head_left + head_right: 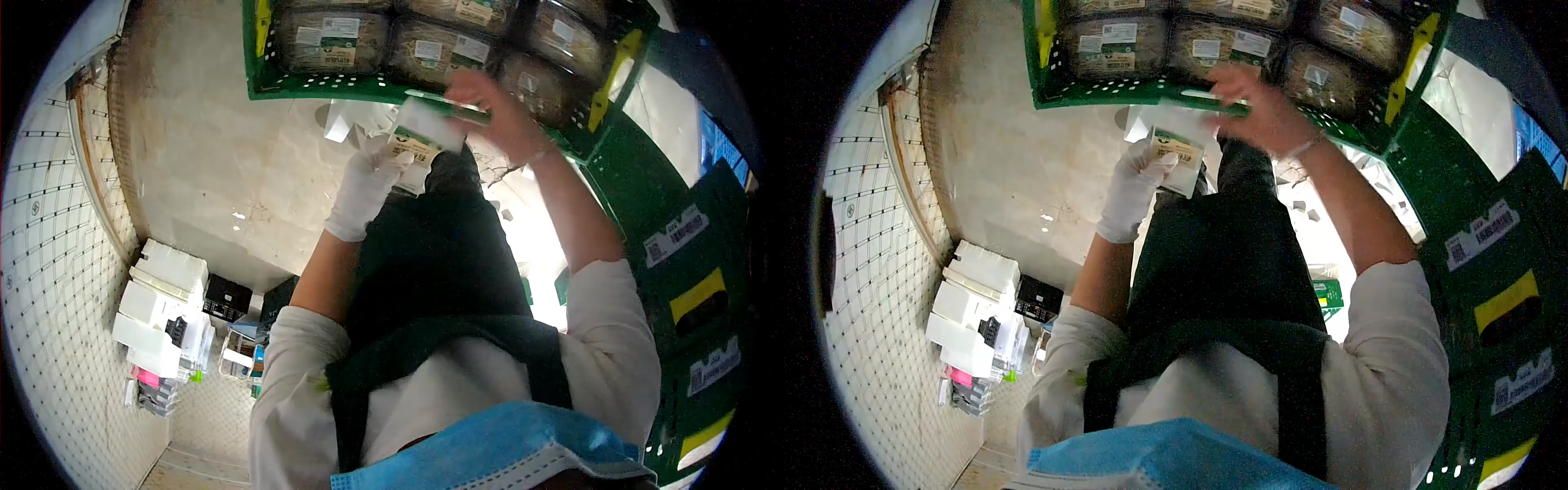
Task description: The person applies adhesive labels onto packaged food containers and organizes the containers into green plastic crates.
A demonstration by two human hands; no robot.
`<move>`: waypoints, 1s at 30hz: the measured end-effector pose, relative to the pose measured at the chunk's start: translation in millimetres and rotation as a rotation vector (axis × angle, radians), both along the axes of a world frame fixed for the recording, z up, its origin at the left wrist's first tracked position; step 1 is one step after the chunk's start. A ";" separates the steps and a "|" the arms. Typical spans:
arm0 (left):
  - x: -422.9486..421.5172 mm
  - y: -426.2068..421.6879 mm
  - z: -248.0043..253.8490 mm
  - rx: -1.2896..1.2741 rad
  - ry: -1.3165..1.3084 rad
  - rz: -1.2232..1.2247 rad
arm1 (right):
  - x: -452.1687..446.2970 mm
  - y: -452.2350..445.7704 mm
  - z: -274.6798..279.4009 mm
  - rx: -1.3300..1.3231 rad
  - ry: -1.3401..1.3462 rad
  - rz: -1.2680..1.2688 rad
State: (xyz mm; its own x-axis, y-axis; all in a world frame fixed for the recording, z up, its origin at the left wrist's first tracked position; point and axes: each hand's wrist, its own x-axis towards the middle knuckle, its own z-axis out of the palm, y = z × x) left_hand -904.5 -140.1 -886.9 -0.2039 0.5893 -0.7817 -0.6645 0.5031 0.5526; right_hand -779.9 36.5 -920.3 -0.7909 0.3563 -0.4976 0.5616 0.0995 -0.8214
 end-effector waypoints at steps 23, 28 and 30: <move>31.7 49.4 3.8 -0.088 -0.083 -0.231 | 74.5 55.8 10.0 0.063 -0.343 -0.353; 26.8 58.4 4.5 0.046 -0.129 -0.120 | 48.1 13.6 28.9 -0.002 -0.049 0.009; 21.4 60.6 1.9 -0.037 -0.102 -0.054 | 33.4 -6.2 44.3 0.383 0.120 0.011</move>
State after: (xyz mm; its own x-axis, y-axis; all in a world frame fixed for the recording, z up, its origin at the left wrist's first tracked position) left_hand -883.1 -79.6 -884.9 -0.0912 0.5677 -0.8182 -0.6880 0.5581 0.4639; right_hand -746.5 30.3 -876.0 -0.8398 0.4898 -0.2342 0.4615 0.4168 -0.7831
